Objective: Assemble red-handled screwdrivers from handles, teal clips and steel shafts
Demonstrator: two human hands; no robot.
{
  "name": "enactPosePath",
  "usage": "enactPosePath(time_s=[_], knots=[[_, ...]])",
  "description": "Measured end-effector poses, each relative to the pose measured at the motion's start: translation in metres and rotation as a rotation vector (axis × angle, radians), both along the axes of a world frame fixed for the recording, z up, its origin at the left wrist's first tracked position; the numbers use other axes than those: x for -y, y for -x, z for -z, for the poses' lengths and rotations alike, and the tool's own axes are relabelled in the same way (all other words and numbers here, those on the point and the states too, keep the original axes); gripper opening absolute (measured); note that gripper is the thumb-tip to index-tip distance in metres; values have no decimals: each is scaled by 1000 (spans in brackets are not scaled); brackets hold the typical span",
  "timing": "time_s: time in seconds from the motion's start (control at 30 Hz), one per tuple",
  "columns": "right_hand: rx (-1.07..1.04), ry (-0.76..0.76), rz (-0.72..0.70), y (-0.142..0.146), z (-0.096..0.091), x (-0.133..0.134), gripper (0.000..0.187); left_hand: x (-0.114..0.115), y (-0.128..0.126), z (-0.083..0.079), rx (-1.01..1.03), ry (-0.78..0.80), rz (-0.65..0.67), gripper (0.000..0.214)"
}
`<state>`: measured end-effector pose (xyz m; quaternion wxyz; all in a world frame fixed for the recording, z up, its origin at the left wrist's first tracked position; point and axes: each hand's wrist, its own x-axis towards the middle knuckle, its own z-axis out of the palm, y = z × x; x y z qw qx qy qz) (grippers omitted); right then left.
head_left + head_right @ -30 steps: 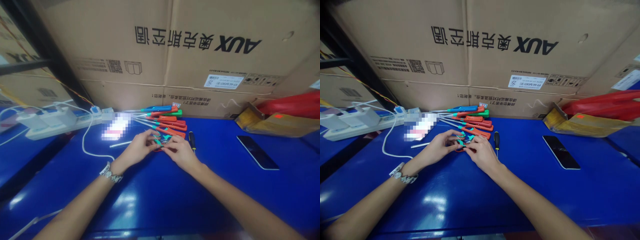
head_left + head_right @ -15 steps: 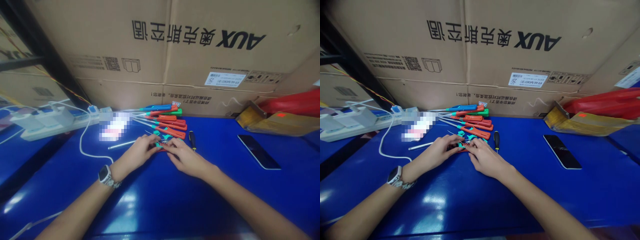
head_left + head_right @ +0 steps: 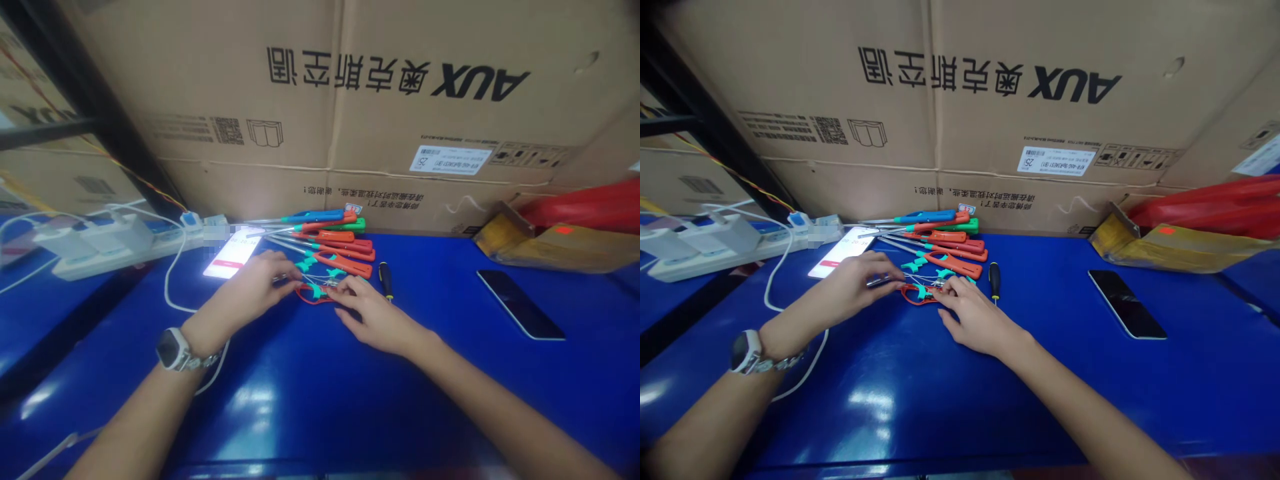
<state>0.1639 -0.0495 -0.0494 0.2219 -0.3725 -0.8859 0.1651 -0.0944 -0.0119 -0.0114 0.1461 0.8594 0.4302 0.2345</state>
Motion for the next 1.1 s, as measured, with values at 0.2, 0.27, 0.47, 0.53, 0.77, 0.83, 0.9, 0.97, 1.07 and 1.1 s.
enactPosePath(time_s=[0.2, 0.27, 0.47, 0.53, 0.77, 0.83, 0.9, 0.97, 1.07, 1.1], knots=[[-2, 27, 10, 1, -3, 0, 41, 0, -10, 12, -21, 8, 39, 16], [5, 29, 12, 2, -4, 0, 40, -1, -11, 15, -39, 13, 35, 15], [19, 23, 11, 1, -2, 0, 40, -7, -9, 17, -37, 28, 69, 14], [19, 22, 7, 1, -2, 0, 41, -10, -8, 18, -9, 43, 83, 13], [29, 30, 10, 1, -2, 0, 38, -14, -7, 18, 29, 152, 112, 16], [34, 32, 10, 1, -2, -1, 38, -13, -7, 18, 40, 155, 123, 17], [39, 32, 8, 1, -2, -1, 39, -13, -8, 18, 56, 164, 136, 17], [40, 30, 6, 1, -2, -1, 40, -13, -7, 19, 70, 174, 139, 18], [31, 29, 5, 1, -2, -2, 39, -13, -7, 21, 76, 186, 136, 17], [29, 30, 5, 1, -2, -2, 39, -14, -7, 22, 75, 188, 138, 17]])
